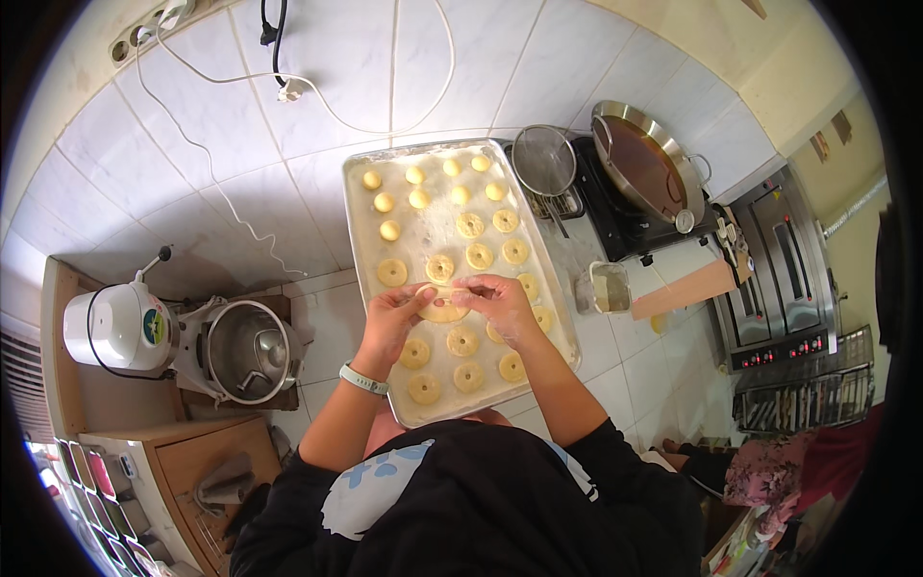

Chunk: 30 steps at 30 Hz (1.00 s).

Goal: The person prepares dough balls on a tray by hand, picking up individual dough balls and shaping them into rings.

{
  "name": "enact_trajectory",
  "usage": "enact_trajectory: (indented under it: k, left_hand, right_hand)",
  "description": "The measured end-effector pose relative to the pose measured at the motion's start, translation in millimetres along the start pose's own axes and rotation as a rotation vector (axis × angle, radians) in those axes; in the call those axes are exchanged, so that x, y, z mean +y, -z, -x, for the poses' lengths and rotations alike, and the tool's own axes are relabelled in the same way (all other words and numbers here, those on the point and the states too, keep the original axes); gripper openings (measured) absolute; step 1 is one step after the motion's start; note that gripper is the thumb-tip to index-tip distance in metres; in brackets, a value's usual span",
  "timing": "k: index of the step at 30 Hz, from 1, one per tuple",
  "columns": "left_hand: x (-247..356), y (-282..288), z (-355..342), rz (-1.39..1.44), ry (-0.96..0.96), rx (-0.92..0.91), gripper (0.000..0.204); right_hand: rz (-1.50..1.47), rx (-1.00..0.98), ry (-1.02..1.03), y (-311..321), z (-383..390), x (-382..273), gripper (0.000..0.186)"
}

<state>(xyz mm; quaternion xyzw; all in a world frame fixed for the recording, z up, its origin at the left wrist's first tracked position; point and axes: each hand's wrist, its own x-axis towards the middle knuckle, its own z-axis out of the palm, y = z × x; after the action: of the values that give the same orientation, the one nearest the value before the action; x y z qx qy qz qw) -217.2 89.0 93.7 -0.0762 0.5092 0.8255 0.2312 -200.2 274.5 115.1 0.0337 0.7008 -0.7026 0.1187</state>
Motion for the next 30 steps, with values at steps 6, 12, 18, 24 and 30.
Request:
enact_trajectory:
  k: [6,12,18,24,30]
  left_hand:
    - [-2.9,-1.3,-6.2,-0.019,0.054,-0.062,0.028]
    - [-5.1,-5.5,-4.6,0.058,0.08,-0.112,0.028]
    - [-1.7,-4.4,-6.7,0.059,0.051,-0.045,0.024]
    - [-3.5,-0.9,-8.7,0.074,0.033,-0.011,0.022]
    - [0.0,-4.4,-8.0,-0.019,0.139,-0.061,0.023]
  right_hand:
    - [0.016,-0.005,0.026,-7.0,2.1,-1.1,0.029]
    - [-0.062,-0.01,0.007,-5.5,0.7,-3.5,0.029]
    - [-0.031,0.066,-0.021,2.2,-4.0,-0.8,0.026]
    - [-0.066,0.018,-0.006,-1.3,-2.1,0.6,0.026]
    - [-0.063,-0.032,-0.036,-1.5,-0.4,1.4,0.027]
